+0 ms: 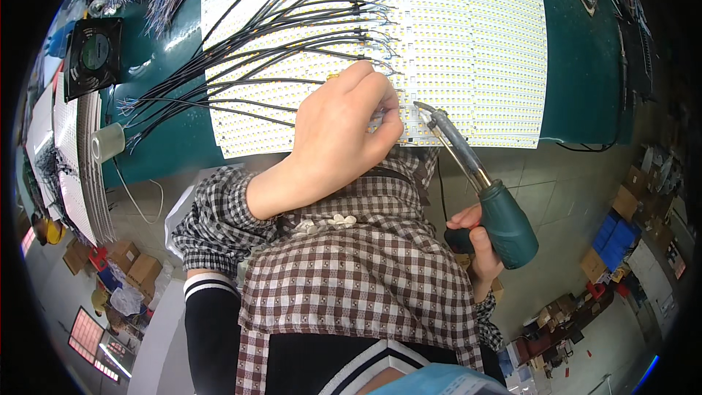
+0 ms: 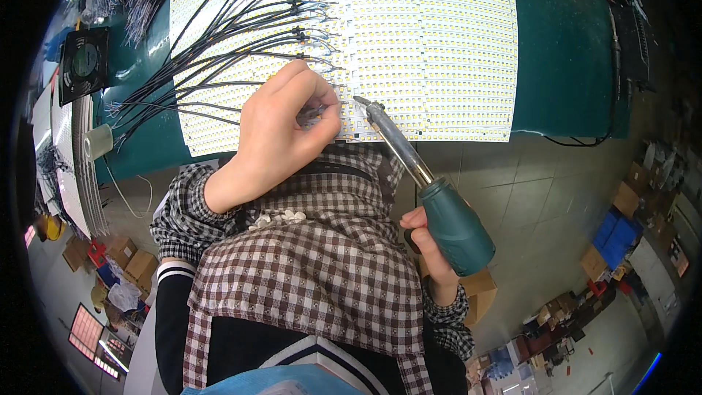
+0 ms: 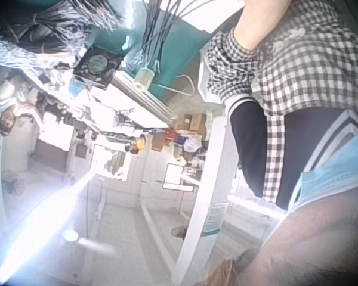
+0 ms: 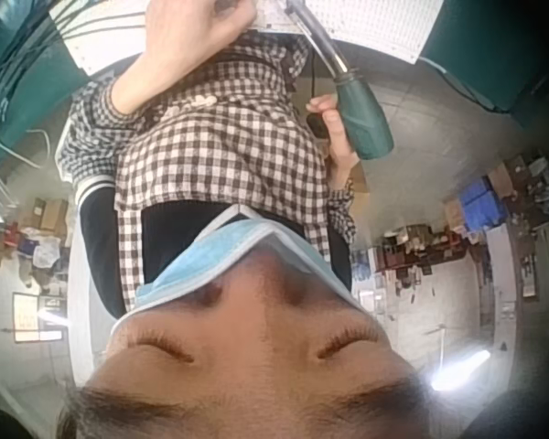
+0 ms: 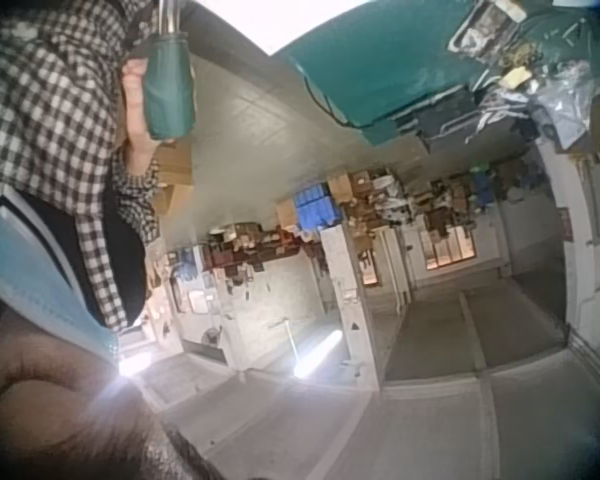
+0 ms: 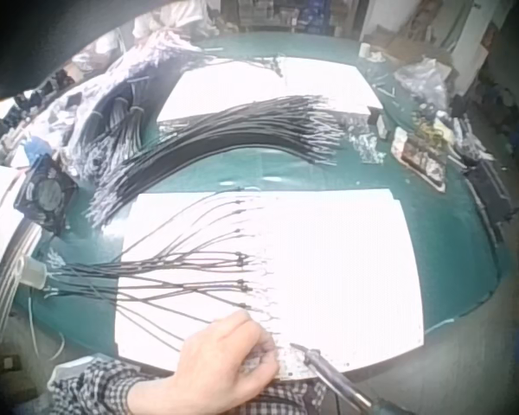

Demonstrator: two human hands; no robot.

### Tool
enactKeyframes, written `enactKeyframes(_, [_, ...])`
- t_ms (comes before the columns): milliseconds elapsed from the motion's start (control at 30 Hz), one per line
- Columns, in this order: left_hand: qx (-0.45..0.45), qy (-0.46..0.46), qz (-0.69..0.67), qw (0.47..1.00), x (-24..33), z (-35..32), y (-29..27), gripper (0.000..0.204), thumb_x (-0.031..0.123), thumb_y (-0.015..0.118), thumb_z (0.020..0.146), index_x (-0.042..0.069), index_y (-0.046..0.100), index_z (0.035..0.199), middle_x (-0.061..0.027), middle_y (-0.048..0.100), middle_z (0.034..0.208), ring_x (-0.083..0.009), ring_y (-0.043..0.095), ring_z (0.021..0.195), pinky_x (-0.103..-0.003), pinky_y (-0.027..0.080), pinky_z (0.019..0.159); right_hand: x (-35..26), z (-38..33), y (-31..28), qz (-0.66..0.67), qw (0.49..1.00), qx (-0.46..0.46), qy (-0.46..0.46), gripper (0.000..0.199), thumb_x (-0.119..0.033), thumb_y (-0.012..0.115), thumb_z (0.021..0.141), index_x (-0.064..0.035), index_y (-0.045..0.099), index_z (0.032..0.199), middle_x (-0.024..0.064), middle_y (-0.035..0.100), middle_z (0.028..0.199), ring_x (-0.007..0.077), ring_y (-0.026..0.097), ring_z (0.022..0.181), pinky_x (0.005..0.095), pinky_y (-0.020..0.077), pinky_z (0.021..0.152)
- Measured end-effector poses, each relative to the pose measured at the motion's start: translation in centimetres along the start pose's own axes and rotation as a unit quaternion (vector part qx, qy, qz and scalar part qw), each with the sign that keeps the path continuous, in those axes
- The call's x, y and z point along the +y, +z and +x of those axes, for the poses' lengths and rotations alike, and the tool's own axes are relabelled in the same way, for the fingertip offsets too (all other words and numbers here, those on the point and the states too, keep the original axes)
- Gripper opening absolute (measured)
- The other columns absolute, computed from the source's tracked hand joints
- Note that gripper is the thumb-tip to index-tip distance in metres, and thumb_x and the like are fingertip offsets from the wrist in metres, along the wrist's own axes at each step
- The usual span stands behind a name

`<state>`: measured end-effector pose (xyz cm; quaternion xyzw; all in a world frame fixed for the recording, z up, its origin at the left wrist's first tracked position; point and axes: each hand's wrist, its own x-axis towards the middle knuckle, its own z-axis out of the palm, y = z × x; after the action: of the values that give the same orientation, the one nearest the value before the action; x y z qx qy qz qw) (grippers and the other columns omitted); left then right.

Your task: The person uses a soldering iron to attach black wires to a large LED panel. They systematically solder multiple connection points along the edge of the panel, holding the wires in place with one hand while applying heat with the other. The person then lifts the panel to inspect the work and places it on a stack of similar panels.

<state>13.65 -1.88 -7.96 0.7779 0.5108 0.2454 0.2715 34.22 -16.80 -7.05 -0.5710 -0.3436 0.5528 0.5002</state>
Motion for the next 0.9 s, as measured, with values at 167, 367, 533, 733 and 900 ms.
enactKeyframes(167, [-0.01,-0.009,0.002,1.0,0.3,-0.1,-0.2,0.011,0.003,0.065,0.069,0.006,0.056,0.075,-0.0053,0.053,0.072,-0.0205,0.056,0.062,-0.031,0.044,0.054,-0.3,0.0,-0.1,-0.001,1.0,0.002,-0.001,0.033,-0.023,0.06,0.084,0.0083,0.054,0.092,0.0162,0.059,0.081,0.0225,0.061,0.071,0.0329,0.0522,0.068])
enactKeyframes(367, [0.01,0.139,0.046,0.989,1.4,-1.6,-1.4,0.021,0.007,0.07,0.069,0.008,0.059,0.086,-0.0031,0.057,0.08,-0.0236,0.056,0.073,-0.034,0.043,0.066,0.1,0.0,-0.4,0.004,0.999,0.027,-0.032,0.049,-0.025,0.057,0.086,0.0135,0.046,0.114,0.0168,0.059,0.087,0.0251,0.062,0.077,0.0329,0.0541,0.065])
enactKeyframes(533, [-0.06,0.117,0.027,0.991,-0.1,-1.7,-1.3,0.018,0.002,0.067,0.07,0.008,0.06,0.085,-0.0046,0.057,0.077,-0.0227,0.056,0.067,-0.031,0.042,0.057,0.7,0.2,-1.0,0.01,0.998,0.021,-0.056,0.055,-0.025,0.055,0.087,0.0148,0.04,0.123,0.0188,0.057,0.095,0.0298,0.061,0.091,0.0328,0.0574,0.062])
enactKeyframes(733, [-0.061,0.016,-0.076,0.995,0.4,-1.2,-1.2,0.007,-0.001,0.063,0.077,0.002,0.059,0.082,-0.0055,0.055,0.075,-0.0163,0.055,0.063,-0.026,0.044,0.054,0.9,0.0,-1.4,0.011,0.998,0.027,-0.051,0.054,-0.024,0.054,0.088,0.0143,0.04,0.123,0.0192,0.057,0.097,0.0303,0.061,0.091,0.0324,0.0574,0.062])
enactKeyframes(900, [-0.048,-0.022,-0.156,0.986,0.5,-1.2,-1.0,0.006,0.001,0.064,0.075,0.003,0.06,0.079,-0.0047,0.054,0.074,-0.0142,0.054,0.064,-0.024,0.044,0.053,1.0,-0.4,-1.2,0.018,0.998,0.034,-0.049,0.052,-0.024,0.054,0.088,0.0135,0.041,0.122,0.0196,0.058,0.097,0.0307,0.061,0.093,0.0319,0.0574,0.061])
